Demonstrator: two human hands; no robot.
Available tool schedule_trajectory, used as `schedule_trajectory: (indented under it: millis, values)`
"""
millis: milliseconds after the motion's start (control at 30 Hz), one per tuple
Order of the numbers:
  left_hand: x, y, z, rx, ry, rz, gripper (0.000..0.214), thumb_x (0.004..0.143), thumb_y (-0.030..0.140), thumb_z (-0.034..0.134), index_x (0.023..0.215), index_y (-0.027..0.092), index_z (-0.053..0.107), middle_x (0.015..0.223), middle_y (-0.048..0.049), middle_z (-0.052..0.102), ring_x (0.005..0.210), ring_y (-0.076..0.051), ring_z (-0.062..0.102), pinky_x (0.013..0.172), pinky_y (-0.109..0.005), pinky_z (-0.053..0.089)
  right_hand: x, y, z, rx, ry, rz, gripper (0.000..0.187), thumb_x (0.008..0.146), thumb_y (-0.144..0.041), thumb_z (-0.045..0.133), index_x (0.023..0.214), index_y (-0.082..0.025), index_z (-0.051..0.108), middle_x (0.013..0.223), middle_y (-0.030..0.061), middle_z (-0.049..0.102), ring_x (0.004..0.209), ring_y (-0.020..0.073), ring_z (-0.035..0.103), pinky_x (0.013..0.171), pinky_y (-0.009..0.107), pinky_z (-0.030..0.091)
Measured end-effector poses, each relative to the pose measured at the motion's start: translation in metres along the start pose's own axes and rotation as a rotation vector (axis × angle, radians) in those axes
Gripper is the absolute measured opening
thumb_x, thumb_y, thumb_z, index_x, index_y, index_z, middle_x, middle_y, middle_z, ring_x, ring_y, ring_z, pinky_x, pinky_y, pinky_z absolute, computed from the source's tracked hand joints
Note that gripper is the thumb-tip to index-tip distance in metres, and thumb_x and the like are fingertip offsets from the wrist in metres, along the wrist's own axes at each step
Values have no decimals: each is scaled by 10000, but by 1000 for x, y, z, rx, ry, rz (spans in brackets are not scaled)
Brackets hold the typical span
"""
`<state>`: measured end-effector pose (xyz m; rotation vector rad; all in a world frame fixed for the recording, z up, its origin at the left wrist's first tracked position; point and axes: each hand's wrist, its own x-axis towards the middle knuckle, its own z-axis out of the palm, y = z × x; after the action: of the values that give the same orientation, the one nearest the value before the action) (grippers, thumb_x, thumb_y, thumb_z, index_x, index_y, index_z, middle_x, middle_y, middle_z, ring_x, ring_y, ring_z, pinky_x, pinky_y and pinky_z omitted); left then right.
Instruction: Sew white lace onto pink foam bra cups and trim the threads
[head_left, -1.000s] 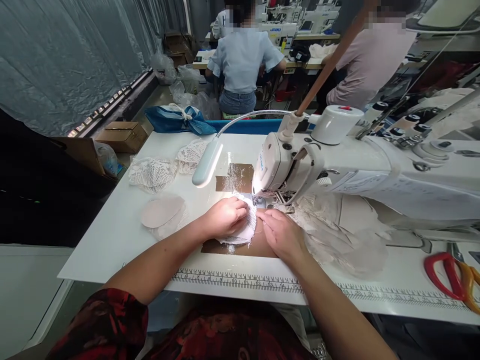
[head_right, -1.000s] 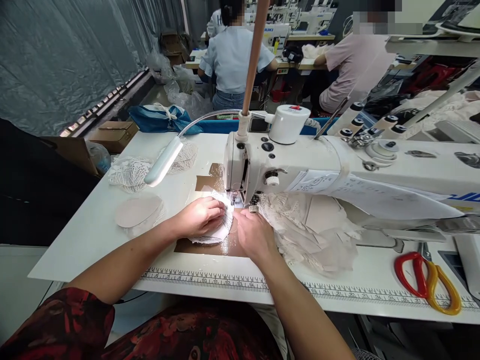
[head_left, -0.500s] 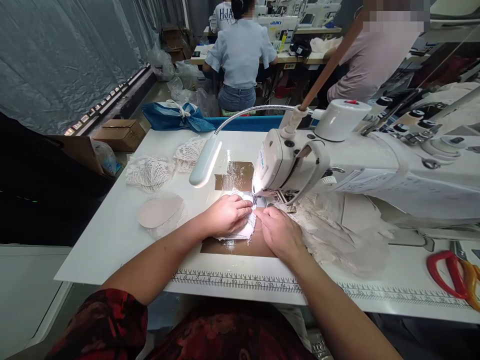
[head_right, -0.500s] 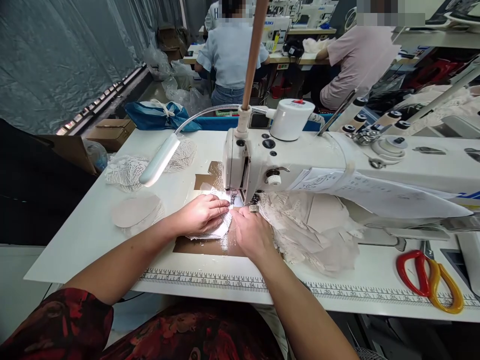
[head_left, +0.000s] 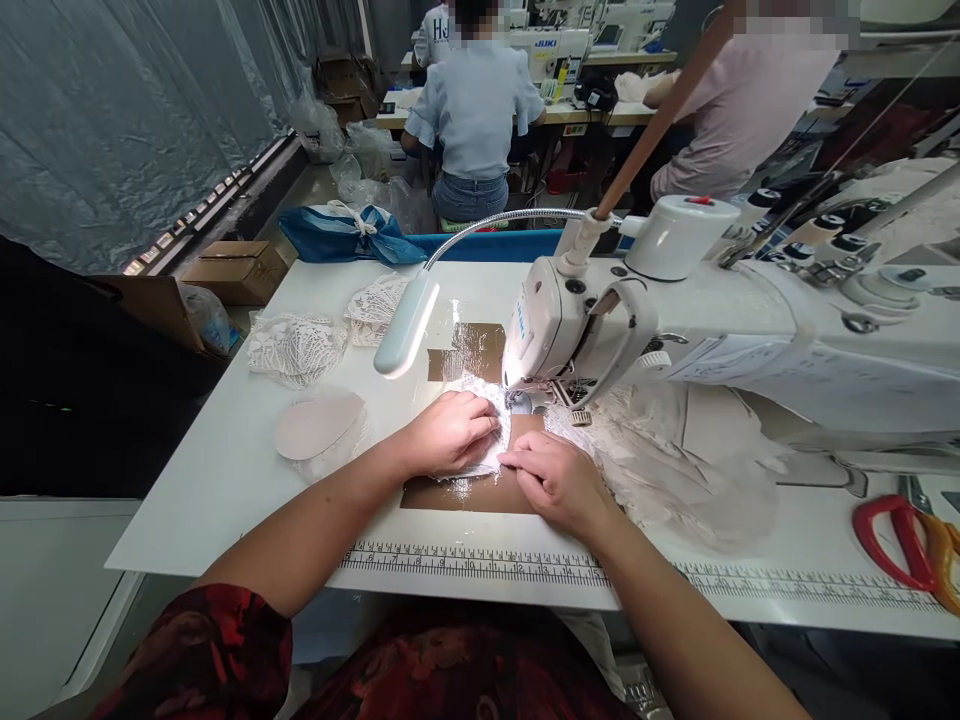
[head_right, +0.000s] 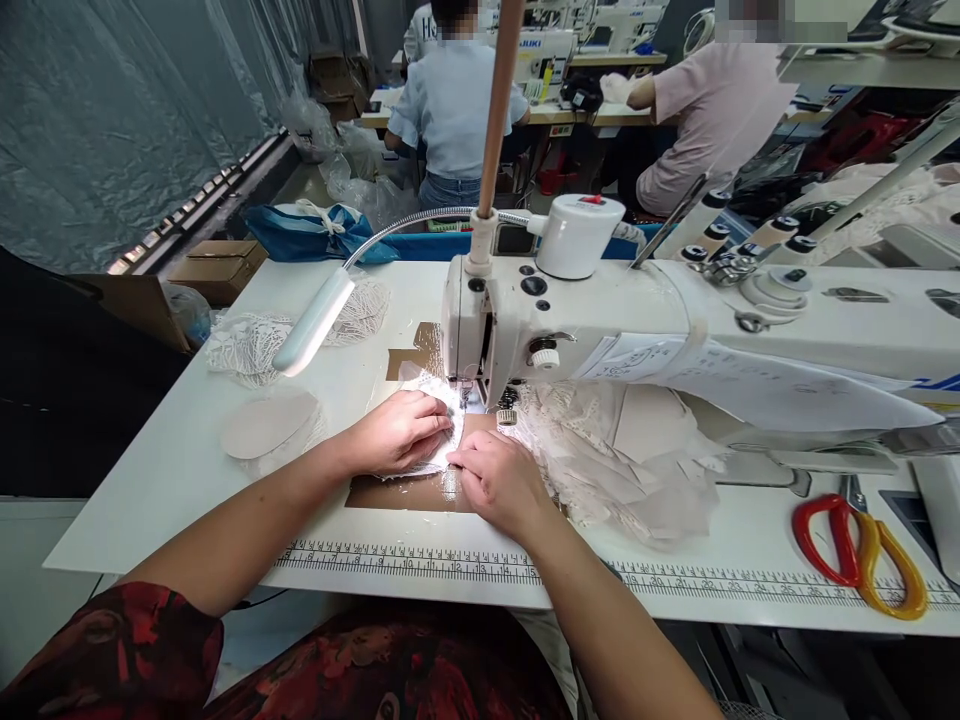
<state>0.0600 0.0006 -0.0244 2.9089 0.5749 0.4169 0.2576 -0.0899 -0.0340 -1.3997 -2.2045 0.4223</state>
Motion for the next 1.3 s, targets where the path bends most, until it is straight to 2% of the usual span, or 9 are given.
schedule_trajectory:
  millis: [167, 300, 700, 967, 1133, 1300]
  values:
    - [-1, 3, 1, 76, -46, 6, 317, 951, 259, 397, 1155, 154, 616, 1195, -130, 600, 918, -217, 552, 778, -364, 418, 4, -1, -1, -145, 24, 129, 379, 848, -129, 429, 1121, -203, 681, 955, 53, 668, 862, 176, 574, 730, 275, 420]
    - [-2, 2, 4, 119, -64, 17, 343, 946, 272, 420, 1225, 152, 578, 1273, -134, 570, 914, -224, 538, 780, -366, 403, 7, 0, 0, -308, -66, 216, 420, 871, -137, 406, 1202, -242, 641, 980, 49, 652, 842, 184, 562, 707, 284, 394]
    - [4, 1, 0, 140, -75, 10, 372, 942, 268, 416, 1250, 124, 567, 1285, -144, 572, 890, -234, 540, 779, -373, 408, 15, -5, -1, -383, -121, 263, 421, 912, -171, 353, 1219, -246, 631, 953, 59, 647, 805, 182, 553, 694, 288, 364]
    - [6, -4, 7, 56, -33, 28, 342, 948, 244, 417, 1217, 101, 571, 1267, -138, 586, 990, -239, 531, 846, -379, 424, 17, -8, -2, -402, -131, 291, 416, 917, -183, 341, 1198, -245, 641, 948, 56, 642, 779, 178, 556, 643, 290, 342]
    - [7, -5, 7, 50, -21, 27, 333, 947, 229, 415, 1207, 101, 579, 1247, -140, 602, 1036, -239, 534, 869, -386, 435, 16, -6, -3, -384, -136, 280, 412, 914, -184, 339, 1171, -257, 653, 882, 46, 621, 756, 167, 547, 623, 274, 331]
    - [7, -6, 7, 38, -19, 0, 336, 932, 212, 440, 1223, 113, 575, 1266, -138, 594, 1088, -244, 528, 887, -386, 441, 18, -4, -4, -373, -128, 265, 402, 911, -196, 345, 1156, -263, 656, 904, 47, 630, 739, 165, 549, 604, 270, 333]
